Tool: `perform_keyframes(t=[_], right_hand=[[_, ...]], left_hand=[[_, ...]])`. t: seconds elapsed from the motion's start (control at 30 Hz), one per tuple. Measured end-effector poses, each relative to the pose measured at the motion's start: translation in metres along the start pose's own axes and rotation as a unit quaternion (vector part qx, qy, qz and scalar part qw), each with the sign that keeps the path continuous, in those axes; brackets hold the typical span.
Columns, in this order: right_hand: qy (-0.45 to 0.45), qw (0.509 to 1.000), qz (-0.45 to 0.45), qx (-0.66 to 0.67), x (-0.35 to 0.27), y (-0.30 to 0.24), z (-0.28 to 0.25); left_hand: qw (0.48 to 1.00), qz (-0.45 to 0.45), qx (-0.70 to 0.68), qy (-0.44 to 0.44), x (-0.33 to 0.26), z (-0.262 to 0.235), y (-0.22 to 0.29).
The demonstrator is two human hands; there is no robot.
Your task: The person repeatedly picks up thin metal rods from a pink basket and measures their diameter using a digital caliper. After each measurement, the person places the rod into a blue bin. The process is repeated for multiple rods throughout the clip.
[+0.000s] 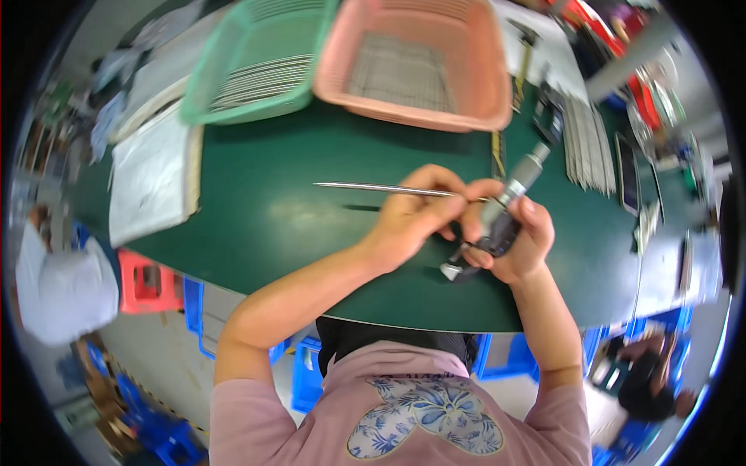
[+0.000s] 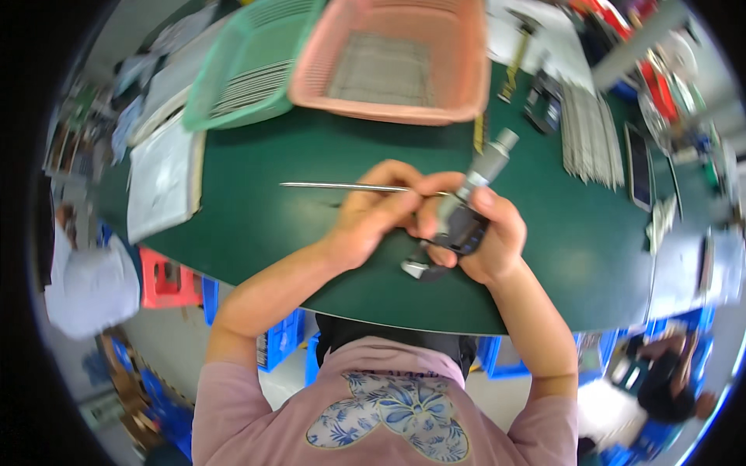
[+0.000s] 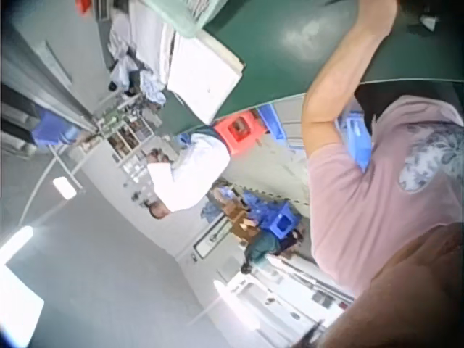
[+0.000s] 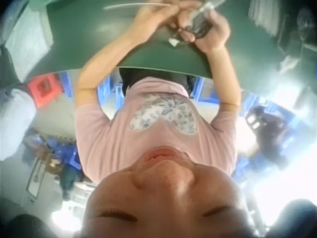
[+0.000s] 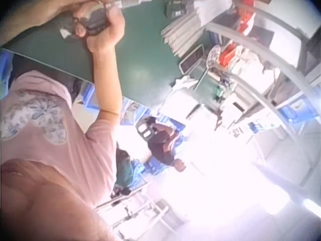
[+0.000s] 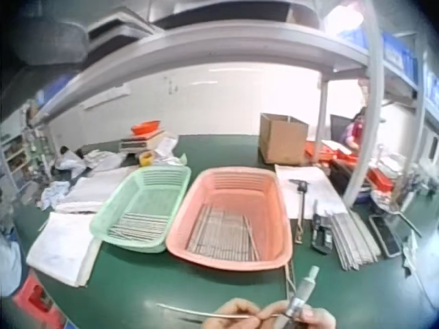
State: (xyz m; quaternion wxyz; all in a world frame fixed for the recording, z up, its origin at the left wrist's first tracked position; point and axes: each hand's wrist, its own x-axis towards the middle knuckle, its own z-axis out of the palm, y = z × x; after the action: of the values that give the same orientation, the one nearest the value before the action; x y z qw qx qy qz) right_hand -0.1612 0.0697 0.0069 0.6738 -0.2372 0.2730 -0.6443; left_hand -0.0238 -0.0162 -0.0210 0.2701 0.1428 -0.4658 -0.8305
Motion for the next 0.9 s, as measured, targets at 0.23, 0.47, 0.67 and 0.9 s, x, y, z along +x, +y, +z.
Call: perform_keyframes(t=[0.23, 0.47, 0.67, 0.9], right_hand=[[0.099, 0.994, 0.003, 0.044, -0.015, -0.03, -0.012], [0.111, 0.991, 0.008, 0.072, -0.012, -0.025, -0.018], [0.116, 0.992, 0.01, 0.057, -0.01, -0.025, -0.019], [0.111, 0.992, 0.013, 0.05, -0.011, -0.023, -0.02]], left_hand=[[0.998, -0.067, 0.012, 0.003, -0.005, 0.003, 0.01], [0.995, -0.089, 0.038, -0.014, -0.009, 0.012, 0.008], [0.995, -0.085, 0.046, -0.02, -0.01, 0.009, 0.009], [0.996, -0.079, 0.026, -0.044, -0.009, 0.007, 0.007]])
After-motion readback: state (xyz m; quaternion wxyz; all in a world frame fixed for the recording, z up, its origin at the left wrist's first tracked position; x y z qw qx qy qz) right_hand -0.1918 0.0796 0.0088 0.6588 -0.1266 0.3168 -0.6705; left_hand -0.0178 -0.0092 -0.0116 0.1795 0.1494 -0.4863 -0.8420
